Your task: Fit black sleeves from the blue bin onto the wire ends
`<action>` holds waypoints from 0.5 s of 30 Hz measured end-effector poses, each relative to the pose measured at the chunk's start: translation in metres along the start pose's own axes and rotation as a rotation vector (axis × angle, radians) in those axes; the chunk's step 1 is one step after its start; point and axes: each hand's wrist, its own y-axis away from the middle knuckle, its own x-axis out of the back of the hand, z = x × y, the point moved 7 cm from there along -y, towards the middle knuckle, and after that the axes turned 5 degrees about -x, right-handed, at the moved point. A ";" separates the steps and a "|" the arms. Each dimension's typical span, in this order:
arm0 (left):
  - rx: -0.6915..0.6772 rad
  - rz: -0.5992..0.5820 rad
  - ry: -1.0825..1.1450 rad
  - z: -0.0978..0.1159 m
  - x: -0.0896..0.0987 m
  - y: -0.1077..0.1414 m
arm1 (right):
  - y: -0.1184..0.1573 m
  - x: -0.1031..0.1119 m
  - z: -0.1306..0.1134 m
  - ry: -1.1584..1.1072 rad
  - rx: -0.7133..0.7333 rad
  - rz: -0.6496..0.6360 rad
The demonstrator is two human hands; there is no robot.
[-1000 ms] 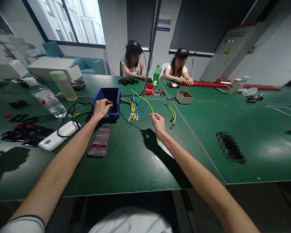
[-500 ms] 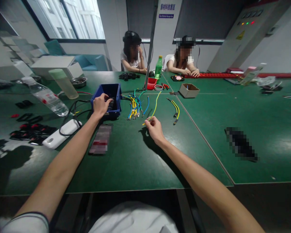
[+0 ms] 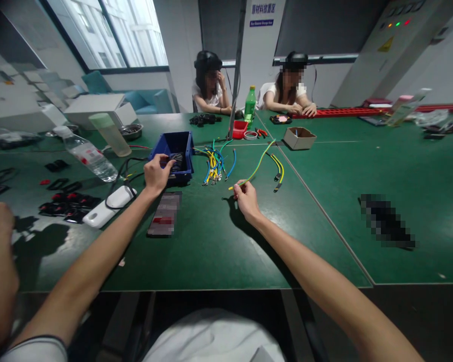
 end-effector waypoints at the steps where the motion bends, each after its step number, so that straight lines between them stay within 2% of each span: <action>1: -0.006 -0.014 -0.002 0.001 0.002 0.005 | 0.000 0.000 0.000 0.002 0.001 0.003; 4: -0.009 -0.062 0.023 0.004 0.008 0.021 | 0.001 -0.001 -0.002 -0.002 0.005 0.004; 8: -0.026 -0.117 0.169 0.014 0.010 0.039 | 0.004 -0.002 -0.007 -0.024 0.020 -0.008; 11: -0.051 -0.137 0.263 0.031 0.014 0.051 | 0.005 -0.003 -0.009 -0.058 0.022 -0.016; 15: -0.101 -0.195 0.335 0.063 0.019 0.065 | 0.006 -0.005 -0.012 -0.085 0.017 -0.041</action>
